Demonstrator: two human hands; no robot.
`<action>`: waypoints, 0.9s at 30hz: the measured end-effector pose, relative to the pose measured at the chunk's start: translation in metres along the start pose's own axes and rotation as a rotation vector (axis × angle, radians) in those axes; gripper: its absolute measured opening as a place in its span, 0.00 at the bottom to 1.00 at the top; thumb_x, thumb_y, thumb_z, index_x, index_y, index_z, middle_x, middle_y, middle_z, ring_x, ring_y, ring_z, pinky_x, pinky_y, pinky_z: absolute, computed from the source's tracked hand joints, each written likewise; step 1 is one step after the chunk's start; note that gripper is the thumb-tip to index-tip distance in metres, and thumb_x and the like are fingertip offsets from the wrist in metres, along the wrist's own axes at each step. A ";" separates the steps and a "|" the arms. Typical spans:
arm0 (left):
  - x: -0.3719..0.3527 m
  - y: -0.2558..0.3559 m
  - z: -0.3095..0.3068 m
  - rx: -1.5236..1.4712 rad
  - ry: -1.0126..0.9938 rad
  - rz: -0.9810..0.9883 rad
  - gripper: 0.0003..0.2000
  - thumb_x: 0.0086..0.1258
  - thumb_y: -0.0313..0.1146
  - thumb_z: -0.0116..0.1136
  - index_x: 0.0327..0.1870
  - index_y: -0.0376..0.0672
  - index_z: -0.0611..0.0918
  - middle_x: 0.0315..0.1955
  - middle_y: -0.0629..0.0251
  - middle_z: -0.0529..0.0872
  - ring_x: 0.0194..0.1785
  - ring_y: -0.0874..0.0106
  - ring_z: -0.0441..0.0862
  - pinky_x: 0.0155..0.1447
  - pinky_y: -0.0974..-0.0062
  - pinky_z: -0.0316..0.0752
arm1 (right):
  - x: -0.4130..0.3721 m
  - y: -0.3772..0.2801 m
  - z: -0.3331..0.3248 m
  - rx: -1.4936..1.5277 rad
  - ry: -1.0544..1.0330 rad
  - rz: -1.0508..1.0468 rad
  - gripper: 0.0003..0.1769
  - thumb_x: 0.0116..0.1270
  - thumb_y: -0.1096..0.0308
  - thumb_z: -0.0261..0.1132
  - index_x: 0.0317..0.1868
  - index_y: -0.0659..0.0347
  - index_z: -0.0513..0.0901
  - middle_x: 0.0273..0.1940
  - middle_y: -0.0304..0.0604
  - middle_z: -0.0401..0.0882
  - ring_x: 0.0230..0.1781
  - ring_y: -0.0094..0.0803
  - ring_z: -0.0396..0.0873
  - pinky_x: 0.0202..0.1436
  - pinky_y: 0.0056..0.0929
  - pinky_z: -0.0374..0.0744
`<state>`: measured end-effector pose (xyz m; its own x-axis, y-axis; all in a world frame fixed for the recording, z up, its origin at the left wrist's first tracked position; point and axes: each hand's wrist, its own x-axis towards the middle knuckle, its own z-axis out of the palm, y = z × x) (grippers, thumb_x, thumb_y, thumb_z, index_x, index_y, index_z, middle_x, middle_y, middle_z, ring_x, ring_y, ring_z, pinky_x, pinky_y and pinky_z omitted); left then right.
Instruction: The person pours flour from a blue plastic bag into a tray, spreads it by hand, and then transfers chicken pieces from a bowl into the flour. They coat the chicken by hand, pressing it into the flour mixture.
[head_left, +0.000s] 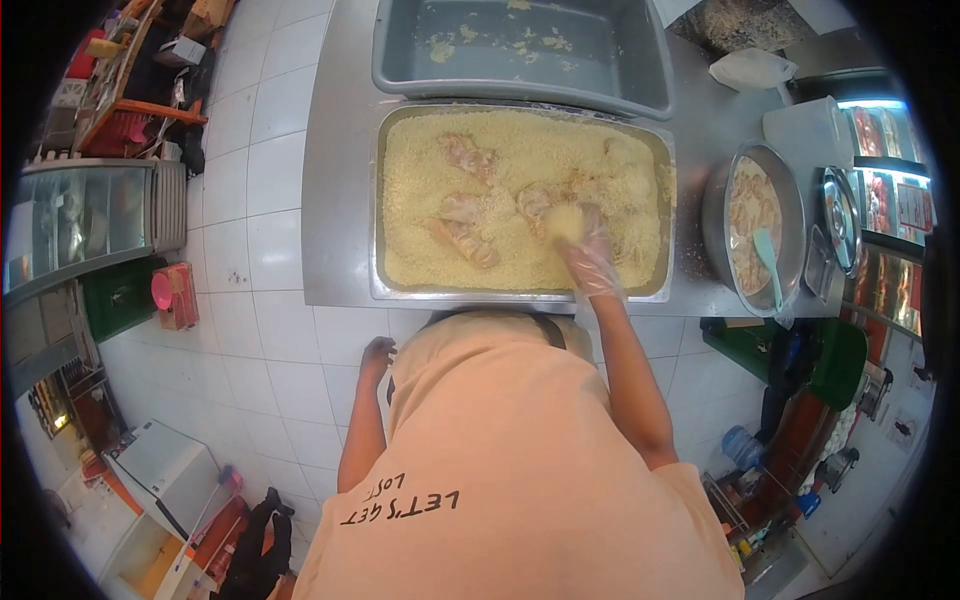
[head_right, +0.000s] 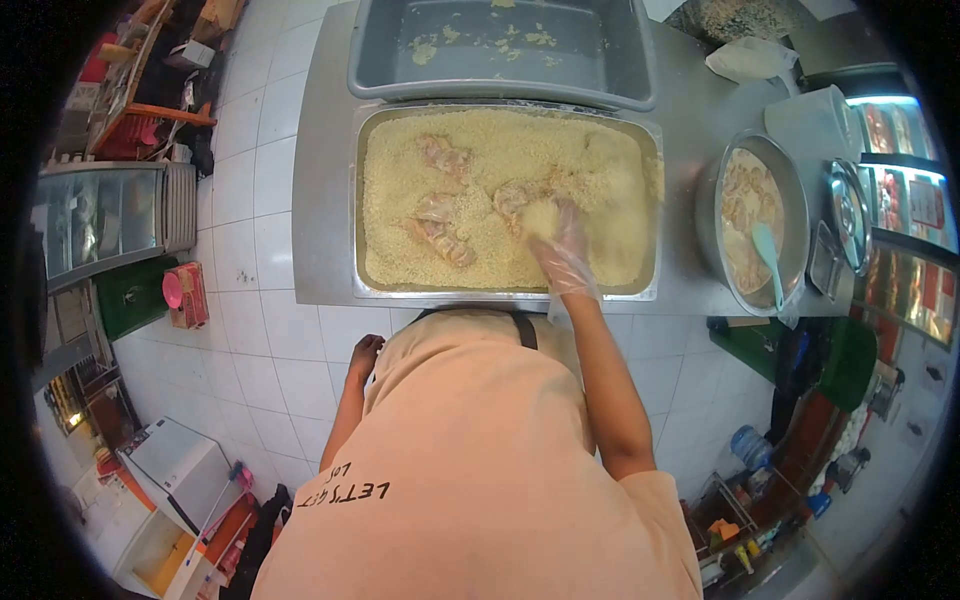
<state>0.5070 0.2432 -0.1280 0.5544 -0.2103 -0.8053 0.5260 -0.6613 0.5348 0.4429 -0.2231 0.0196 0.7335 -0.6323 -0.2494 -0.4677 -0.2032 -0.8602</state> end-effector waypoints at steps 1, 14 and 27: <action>-0.001 0.003 -0.001 -0.012 -0.003 0.005 0.12 0.59 0.19 0.51 0.44 0.36 0.78 0.39 0.61 0.82 0.40 0.70 0.81 0.35 0.76 0.74 | 0.004 -0.019 -0.002 0.000 -0.007 0.004 0.42 0.50 0.56 0.72 0.65 0.60 0.66 0.59 0.58 0.74 0.57 0.52 0.74 0.56 0.38 0.72; 0.000 -0.021 0.001 -0.038 0.021 0.064 0.08 0.66 0.23 0.50 0.43 0.35 0.79 0.36 0.60 0.83 0.38 0.69 0.81 0.34 0.75 0.75 | 0.017 -0.088 -0.027 0.282 0.154 0.179 0.41 0.56 0.58 0.71 0.67 0.63 0.62 0.55 0.52 0.74 0.54 0.41 0.75 0.57 0.37 0.74; 0.002 -0.026 0.020 -0.019 0.046 0.035 0.12 0.72 0.35 0.49 0.45 0.34 0.79 0.36 0.59 0.84 0.37 0.70 0.81 0.37 0.74 0.75 | 0.037 -0.066 0.043 0.406 -0.075 0.475 0.24 0.60 0.55 0.66 0.51 0.61 0.76 0.47 0.44 0.77 0.49 0.33 0.74 0.52 0.31 0.73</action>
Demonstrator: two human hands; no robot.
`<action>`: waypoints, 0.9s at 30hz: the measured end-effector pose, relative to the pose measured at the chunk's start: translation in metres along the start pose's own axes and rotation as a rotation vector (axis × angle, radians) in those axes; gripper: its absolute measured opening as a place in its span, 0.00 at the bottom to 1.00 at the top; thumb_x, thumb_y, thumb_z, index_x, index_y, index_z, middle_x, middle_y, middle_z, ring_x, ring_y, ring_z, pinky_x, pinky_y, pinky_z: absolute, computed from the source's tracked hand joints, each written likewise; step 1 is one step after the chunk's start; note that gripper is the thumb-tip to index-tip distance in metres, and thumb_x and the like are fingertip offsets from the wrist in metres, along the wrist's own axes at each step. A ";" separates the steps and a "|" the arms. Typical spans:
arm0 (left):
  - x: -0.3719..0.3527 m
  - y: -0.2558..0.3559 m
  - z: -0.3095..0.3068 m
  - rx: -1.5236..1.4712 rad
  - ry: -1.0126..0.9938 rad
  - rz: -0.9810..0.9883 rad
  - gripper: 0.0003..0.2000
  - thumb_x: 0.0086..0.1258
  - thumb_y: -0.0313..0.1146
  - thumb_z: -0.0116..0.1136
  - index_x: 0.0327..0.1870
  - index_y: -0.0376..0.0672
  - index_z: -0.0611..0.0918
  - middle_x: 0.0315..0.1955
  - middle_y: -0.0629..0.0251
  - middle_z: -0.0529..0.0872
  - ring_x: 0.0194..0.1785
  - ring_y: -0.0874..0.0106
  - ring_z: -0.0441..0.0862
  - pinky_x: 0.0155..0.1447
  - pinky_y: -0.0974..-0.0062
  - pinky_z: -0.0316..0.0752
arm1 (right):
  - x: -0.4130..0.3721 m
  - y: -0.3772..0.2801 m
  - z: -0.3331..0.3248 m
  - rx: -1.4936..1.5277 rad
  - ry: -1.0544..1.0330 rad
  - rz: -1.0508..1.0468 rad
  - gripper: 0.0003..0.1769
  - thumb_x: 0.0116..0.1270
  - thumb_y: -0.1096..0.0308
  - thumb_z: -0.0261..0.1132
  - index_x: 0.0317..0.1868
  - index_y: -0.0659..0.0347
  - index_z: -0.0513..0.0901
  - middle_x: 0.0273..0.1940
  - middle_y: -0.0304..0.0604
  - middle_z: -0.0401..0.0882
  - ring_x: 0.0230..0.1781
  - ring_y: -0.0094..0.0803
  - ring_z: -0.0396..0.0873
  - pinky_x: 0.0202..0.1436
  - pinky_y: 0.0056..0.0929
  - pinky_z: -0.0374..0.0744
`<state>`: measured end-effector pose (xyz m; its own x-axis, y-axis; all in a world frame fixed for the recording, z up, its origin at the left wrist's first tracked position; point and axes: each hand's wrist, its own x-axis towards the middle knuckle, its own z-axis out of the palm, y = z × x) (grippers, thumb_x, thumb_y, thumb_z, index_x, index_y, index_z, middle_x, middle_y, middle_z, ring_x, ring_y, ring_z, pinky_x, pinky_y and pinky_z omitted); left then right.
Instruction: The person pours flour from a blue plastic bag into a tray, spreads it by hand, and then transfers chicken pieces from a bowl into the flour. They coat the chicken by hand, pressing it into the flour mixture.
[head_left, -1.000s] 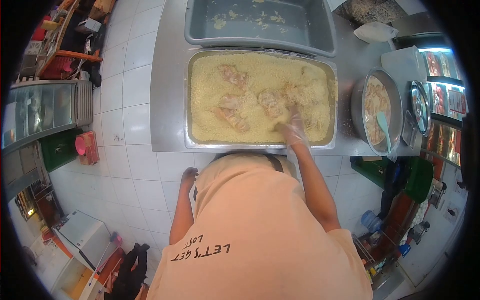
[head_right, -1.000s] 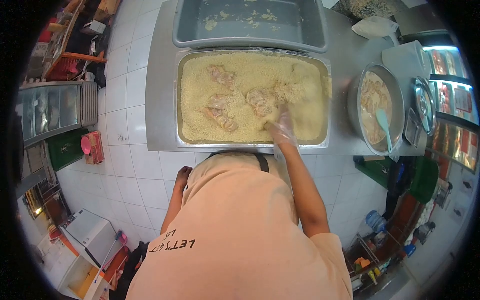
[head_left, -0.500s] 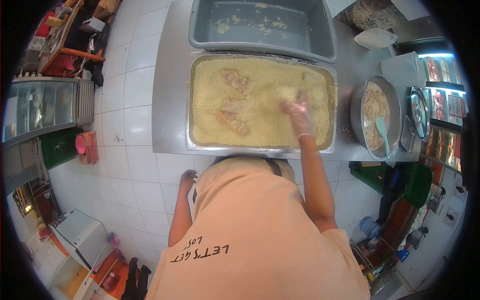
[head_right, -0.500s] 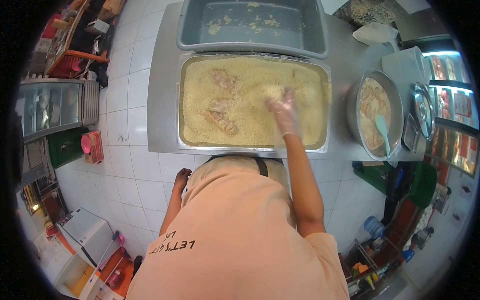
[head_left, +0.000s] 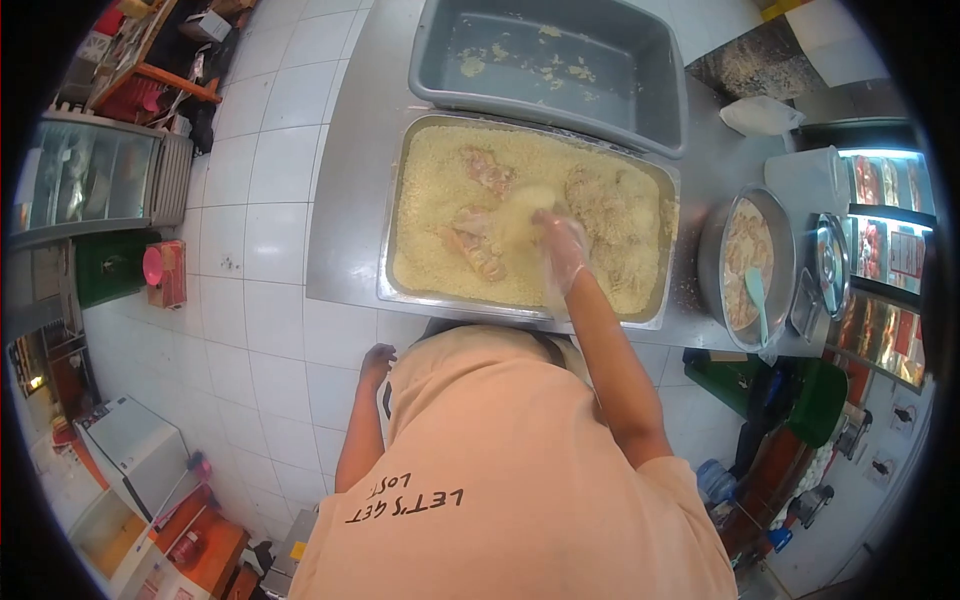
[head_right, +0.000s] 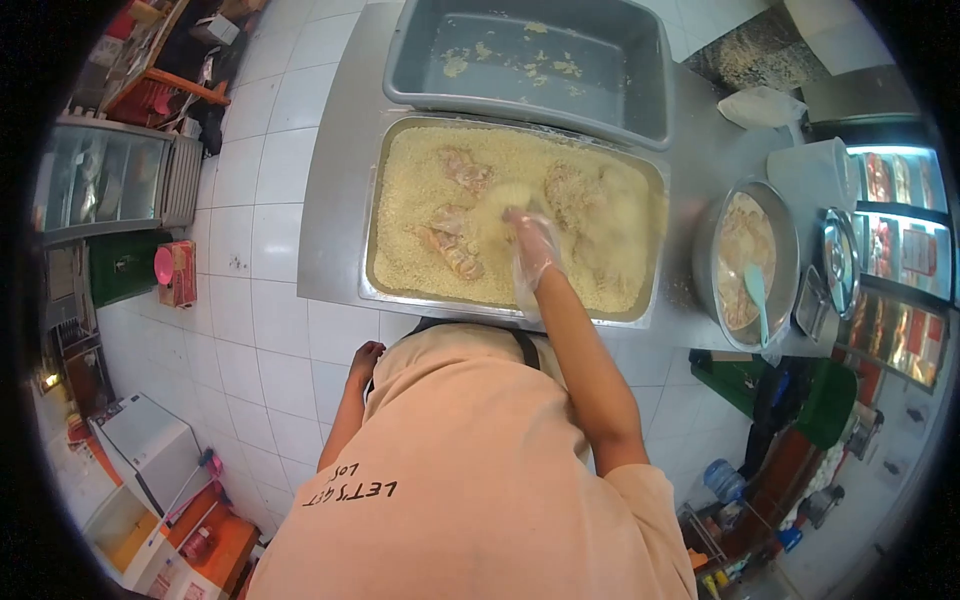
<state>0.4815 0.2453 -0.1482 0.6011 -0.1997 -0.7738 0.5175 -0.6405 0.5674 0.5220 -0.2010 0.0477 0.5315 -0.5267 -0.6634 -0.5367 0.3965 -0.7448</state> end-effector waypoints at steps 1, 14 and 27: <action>-0.002 -0.003 -0.001 -0.003 0.005 -0.006 0.12 0.72 0.35 0.49 0.45 0.34 0.79 0.36 0.59 0.84 0.37 0.70 0.81 0.37 0.74 0.75 | -0.003 -0.010 0.005 -0.051 -0.062 -0.015 0.32 0.59 0.52 0.66 0.58 0.64 0.73 0.51 0.45 0.77 0.51 0.33 0.73 0.54 0.30 0.71; -0.001 -0.054 0.010 -0.162 0.038 -0.135 0.13 0.70 0.37 0.51 0.43 0.36 0.81 0.35 0.60 0.84 0.33 0.72 0.80 0.33 0.75 0.75 | 0.029 -0.040 0.028 -0.643 -0.087 -0.234 0.35 0.59 0.41 0.65 0.58 0.58 0.78 0.58 0.48 0.77 0.57 0.40 0.74 0.62 0.33 0.70; -0.006 0.009 0.001 -0.133 0.015 -0.076 0.12 0.72 0.35 0.49 0.44 0.35 0.80 0.36 0.61 0.83 0.37 0.72 0.81 0.34 0.74 0.76 | 0.059 -0.042 0.013 -1.281 -0.022 -0.509 0.11 0.67 0.67 0.56 0.42 0.63 0.81 0.32 0.52 0.80 0.36 0.40 0.81 0.44 0.34 0.80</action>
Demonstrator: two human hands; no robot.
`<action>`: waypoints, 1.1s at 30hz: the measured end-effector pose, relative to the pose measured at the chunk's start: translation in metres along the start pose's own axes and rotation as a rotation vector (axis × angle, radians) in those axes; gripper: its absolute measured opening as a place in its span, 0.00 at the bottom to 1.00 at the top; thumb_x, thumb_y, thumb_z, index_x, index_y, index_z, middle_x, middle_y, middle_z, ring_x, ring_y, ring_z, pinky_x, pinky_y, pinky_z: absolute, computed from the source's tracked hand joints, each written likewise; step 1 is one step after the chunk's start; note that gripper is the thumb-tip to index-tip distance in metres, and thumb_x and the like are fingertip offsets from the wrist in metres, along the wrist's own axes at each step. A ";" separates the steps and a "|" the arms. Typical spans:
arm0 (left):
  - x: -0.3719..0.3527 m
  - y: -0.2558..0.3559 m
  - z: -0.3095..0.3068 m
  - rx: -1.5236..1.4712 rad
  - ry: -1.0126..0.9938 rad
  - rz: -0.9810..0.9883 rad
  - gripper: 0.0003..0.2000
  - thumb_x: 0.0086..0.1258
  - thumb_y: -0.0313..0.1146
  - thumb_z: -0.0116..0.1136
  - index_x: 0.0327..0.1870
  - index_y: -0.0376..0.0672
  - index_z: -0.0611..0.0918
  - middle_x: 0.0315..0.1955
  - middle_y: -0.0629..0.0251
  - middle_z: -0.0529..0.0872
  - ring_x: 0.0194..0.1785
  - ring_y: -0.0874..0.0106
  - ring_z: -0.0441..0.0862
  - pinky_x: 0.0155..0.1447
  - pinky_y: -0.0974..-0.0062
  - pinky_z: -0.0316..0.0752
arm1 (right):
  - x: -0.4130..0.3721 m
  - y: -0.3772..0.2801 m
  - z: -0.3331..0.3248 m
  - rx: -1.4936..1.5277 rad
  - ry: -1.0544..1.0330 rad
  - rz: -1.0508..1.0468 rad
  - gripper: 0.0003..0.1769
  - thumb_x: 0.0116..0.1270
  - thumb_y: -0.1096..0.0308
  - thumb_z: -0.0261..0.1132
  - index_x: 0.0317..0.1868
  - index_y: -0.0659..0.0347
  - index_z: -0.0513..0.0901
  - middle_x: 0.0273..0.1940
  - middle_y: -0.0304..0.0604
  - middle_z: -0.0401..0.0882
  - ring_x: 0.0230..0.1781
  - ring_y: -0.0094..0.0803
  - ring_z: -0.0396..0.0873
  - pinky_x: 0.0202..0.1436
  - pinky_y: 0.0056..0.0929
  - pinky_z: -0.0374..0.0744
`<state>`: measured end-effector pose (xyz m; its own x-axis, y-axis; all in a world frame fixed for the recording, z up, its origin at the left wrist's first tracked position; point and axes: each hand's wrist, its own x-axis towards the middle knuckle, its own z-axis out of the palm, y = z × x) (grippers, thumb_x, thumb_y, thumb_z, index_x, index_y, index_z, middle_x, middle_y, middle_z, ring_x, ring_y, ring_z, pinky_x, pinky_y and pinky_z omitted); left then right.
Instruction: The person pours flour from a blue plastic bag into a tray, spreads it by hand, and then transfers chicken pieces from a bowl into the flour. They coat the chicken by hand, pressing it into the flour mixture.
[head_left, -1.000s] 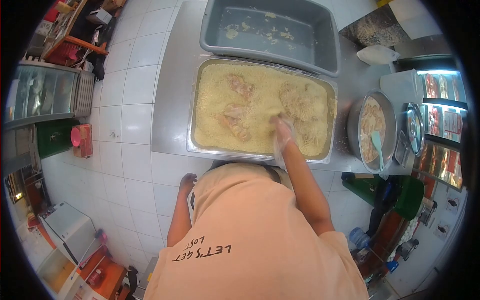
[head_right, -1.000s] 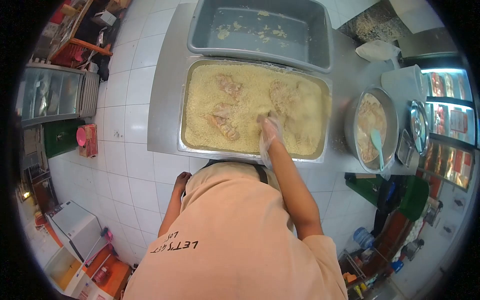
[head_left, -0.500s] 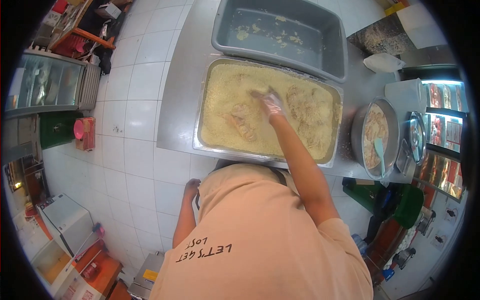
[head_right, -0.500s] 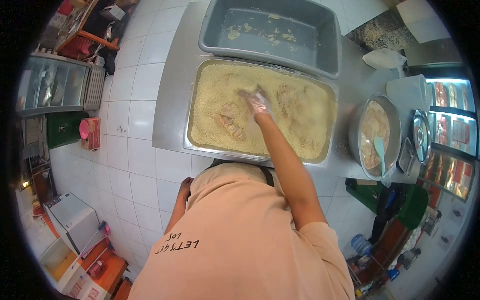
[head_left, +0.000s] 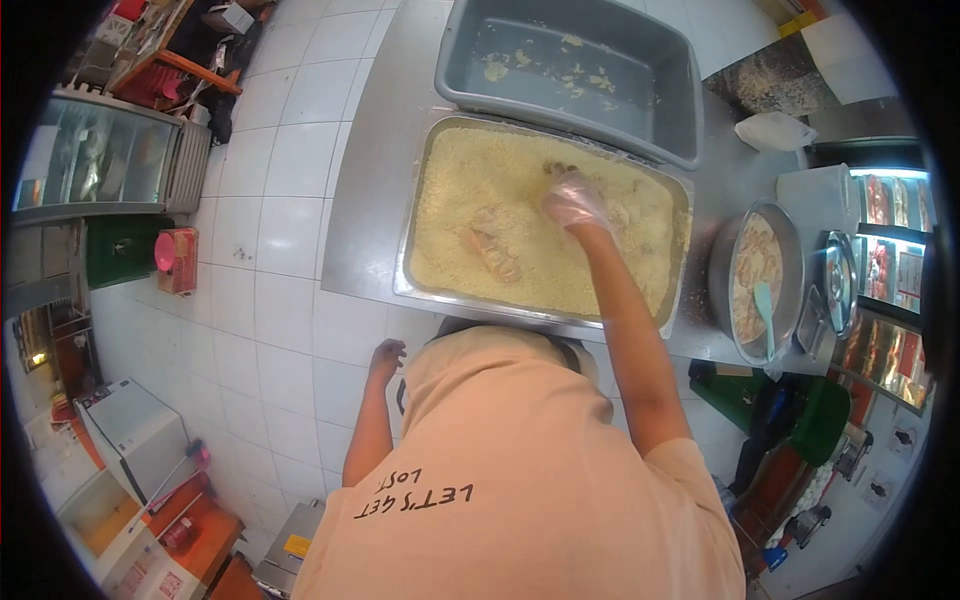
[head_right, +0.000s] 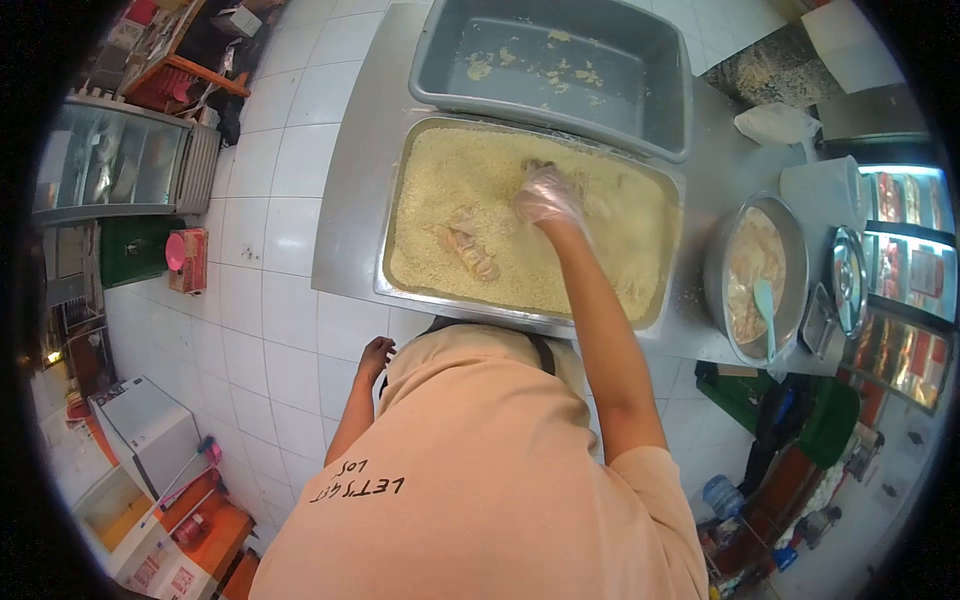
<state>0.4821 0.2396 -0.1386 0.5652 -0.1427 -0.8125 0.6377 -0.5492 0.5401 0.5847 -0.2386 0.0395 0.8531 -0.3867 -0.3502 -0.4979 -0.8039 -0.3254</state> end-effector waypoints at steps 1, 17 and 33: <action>-0.001 0.002 -0.003 0.008 0.008 -0.001 0.12 0.72 0.35 0.49 0.44 0.35 0.80 0.36 0.61 0.83 0.37 0.72 0.81 0.34 0.74 0.76 | 0.011 0.000 0.022 -0.044 -0.042 -0.004 0.10 0.66 0.69 0.56 0.40 0.63 0.81 0.29 0.53 0.80 0.34 0.40 0.81 0.42 0.35 0.80; -0.014 -0.029 0.000 0.037 0.030 -0.035 0.14 0.70 0.37 0.52 0.44 0.34 0.80 0.34 0.57 0.83 0.35 0.70 0.81 0.34 0.74 0.78 | -0.053 -0.007 0.000 0.297 -0.159 -0.035 0.41 0.63 0.40 0.59 0.69 0.55 0.66 0.70 0.55 0.62 0.69 0.48 0.63 0.71 0.37 0.64; 0.005 -0.001 -0.006 0.007 0.018 0.003 0.11 0.72 0.33 0.49 0.43 0.35 0.80 0.35 0.61 0.83 0.36 0.72 0.81 0.33 0.76 0.76 | -0.046 -0.031 0.036 0.013 -0.164 0.001 0.28 0.62 0.68 0.53 0.64 0.67 0.67 0.53 0.61 0.75 0.55 0.50 0.76 0.58 0.43 0.76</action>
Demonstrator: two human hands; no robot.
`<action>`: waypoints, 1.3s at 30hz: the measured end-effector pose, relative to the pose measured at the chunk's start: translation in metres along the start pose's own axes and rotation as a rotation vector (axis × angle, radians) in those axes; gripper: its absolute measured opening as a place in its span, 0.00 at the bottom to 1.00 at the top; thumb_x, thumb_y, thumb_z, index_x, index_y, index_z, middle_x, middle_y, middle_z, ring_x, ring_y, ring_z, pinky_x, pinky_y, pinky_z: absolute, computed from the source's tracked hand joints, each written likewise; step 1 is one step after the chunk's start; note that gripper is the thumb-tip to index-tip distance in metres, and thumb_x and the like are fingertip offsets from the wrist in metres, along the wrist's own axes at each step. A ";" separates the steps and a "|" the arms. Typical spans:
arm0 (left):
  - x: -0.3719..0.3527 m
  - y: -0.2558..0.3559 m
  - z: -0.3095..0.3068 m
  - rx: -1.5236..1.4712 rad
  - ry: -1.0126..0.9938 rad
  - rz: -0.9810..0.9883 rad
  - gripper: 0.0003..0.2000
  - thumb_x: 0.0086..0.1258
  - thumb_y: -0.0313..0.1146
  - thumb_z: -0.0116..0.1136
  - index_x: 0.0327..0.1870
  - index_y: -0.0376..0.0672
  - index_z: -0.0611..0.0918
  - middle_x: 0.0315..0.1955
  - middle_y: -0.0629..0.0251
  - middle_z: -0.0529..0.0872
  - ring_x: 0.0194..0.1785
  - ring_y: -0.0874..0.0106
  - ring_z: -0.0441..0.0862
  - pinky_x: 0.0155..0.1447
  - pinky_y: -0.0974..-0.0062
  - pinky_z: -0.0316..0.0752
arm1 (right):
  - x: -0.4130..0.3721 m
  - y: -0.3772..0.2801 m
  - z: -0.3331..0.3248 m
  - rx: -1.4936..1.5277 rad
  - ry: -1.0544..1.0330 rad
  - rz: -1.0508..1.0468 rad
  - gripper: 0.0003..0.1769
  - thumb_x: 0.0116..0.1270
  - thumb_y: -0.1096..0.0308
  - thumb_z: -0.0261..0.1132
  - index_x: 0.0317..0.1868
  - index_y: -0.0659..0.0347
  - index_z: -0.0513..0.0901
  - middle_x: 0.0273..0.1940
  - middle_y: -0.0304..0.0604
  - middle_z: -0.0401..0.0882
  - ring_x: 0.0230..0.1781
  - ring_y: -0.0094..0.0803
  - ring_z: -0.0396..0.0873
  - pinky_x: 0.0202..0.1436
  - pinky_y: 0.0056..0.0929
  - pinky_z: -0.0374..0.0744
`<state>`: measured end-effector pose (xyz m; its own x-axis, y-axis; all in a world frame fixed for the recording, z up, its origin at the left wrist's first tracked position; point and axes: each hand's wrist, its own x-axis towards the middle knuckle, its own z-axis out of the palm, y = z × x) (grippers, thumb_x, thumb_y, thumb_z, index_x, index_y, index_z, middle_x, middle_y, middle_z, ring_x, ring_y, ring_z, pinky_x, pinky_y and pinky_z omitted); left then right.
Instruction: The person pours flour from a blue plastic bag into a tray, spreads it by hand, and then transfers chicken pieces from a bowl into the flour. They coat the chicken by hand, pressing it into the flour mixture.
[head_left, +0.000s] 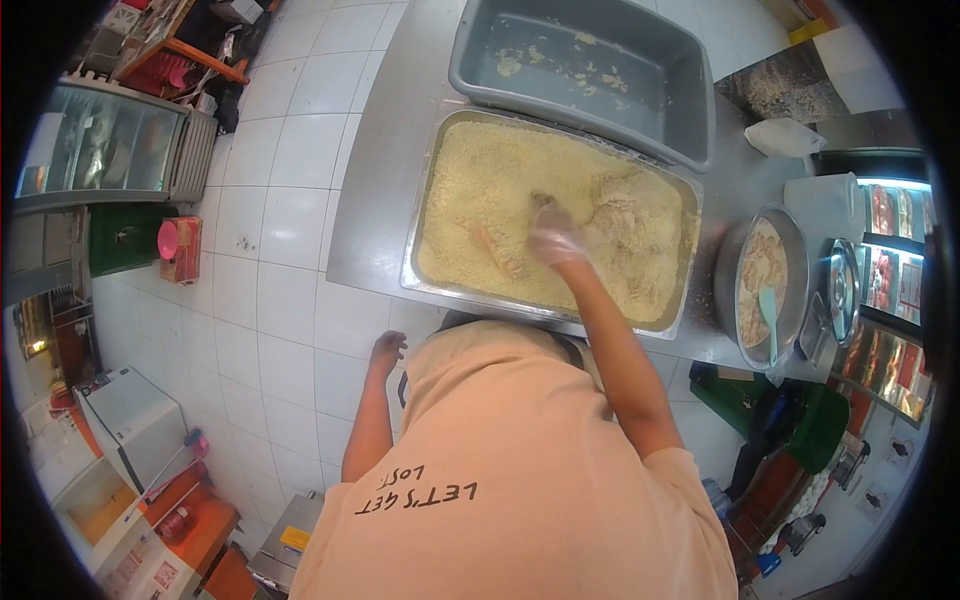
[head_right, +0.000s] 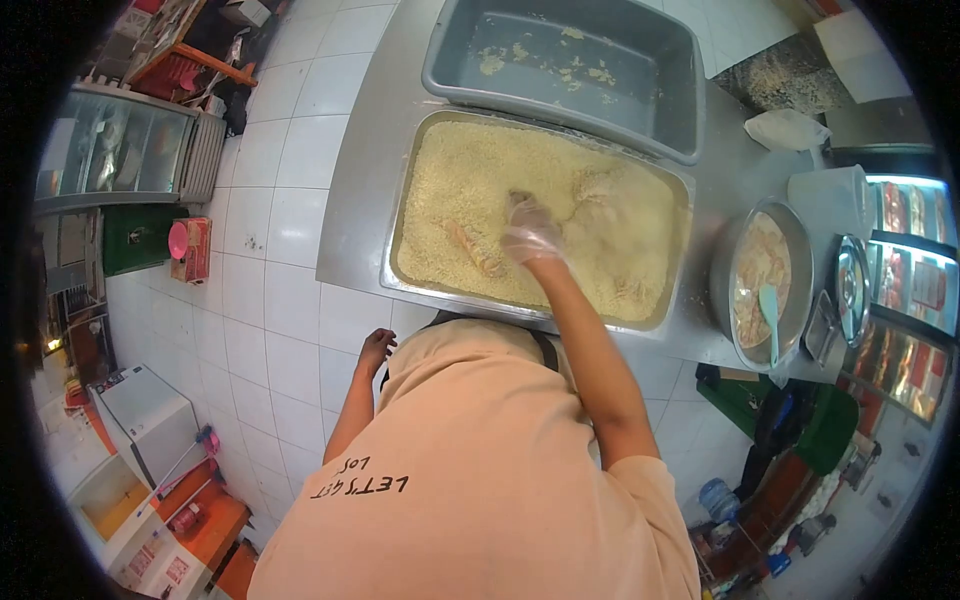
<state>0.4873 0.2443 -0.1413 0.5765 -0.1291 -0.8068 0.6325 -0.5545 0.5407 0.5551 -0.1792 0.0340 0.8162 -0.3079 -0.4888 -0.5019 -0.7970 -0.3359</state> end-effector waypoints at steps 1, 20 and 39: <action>0.001 -0.002 -0.001 -0.003 0.002 0.000 0.11 0.72 0.33 0.49 0.43 0.35 0.80 0.35 0.61 0.83 0.36 0.72 0.81 0.33 0.76 0.76 | -0.002 -0.008 0.004 -0.067 0.079 -0.109 0.27 0.63 0.69 0.53 0.64 0.67 0.68 0.50 0.61 0.77 0.55 0.49 0.77 0.57 0.42 0.77; -0.025 -0.021 -0.002 -0.047 0.060 -0.049 0.11 0.70 0.34 0.51 0.42 0.35 0.80 0.34 0.61 0.83 0.36 0.72 0.81 0.34 0.75 0.77 | -0.026 0.011 -0.067 0.782 -0.476 0.182 0.42 0.53 0.52 0.74 0.67 0.59 0.71 0.60 0.51 0.76 0.65 0.36 0.69 0.65 0.30 0.69; -0.017 -0.009 -0.005 0.030 -0.010 -0.035 0.11 0.71 0.33 0.49 0.44 0.35 0.80 0.36 0.61 0.83 0.37 0.72 0.81 0.34 0.74 0.77 | -0.046 0.050 0.027 0.543 0.098 0.064 0.43 0.52 0.65 0.69 0.68 0.69 0.63 0.66 0.57 0.66 0.70 0.40 0.62 0.70 0.29 0.61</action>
<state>0.4740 0.2553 -0.1312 0.5489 -0.1174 -0.8276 0.6366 -0.5829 0.5049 0.4844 -0.1910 0.0177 0.7891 -0.4146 -0.4533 -0.6055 -0.4009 -0.6875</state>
